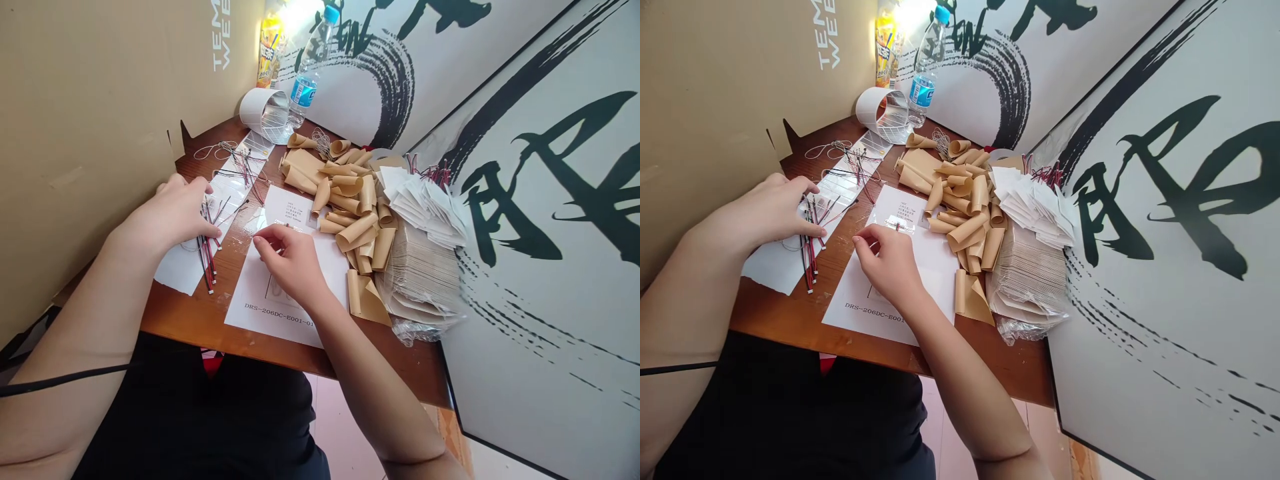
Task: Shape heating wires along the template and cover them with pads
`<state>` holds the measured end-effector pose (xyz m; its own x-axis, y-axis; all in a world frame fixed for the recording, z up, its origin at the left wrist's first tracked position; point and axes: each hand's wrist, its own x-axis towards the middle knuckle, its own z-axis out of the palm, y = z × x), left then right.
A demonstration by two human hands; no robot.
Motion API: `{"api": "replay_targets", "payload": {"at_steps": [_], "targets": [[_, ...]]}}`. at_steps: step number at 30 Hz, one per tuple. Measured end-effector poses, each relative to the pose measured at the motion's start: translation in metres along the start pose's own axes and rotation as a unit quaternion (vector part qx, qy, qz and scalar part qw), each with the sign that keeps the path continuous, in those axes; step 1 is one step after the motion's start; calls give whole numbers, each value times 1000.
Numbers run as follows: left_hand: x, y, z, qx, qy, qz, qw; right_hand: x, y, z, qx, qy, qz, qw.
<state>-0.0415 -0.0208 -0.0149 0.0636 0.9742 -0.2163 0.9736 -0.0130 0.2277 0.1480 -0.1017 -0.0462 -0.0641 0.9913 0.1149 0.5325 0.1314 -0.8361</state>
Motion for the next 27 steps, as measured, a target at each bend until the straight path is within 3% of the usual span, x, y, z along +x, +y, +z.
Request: {"api": "replay_targets", "payload": {"at_steps": [4, 8, 13, 19, 27], "targets": [[-21, -6, 0, -36, 32, 24, 999, 0, 2, 0, 6, 6, -8, 1000], [-48, -8, 6, -21, 150, -15, 988, 1, 3, -3, -2, 21, -15, 1000], [-64, -12, 16, -41, 40, -62, 996, 1, 3, -2, -7, 27, -16, 999], [-69, -13, 24, -34, 48, -16, 998, -4, 1, 3, -9, 6, -25, 1000], [-70, -10, 19, -77, 55, -47, 994, -9, 1, 6, 60, -24, 13, 998]]}}
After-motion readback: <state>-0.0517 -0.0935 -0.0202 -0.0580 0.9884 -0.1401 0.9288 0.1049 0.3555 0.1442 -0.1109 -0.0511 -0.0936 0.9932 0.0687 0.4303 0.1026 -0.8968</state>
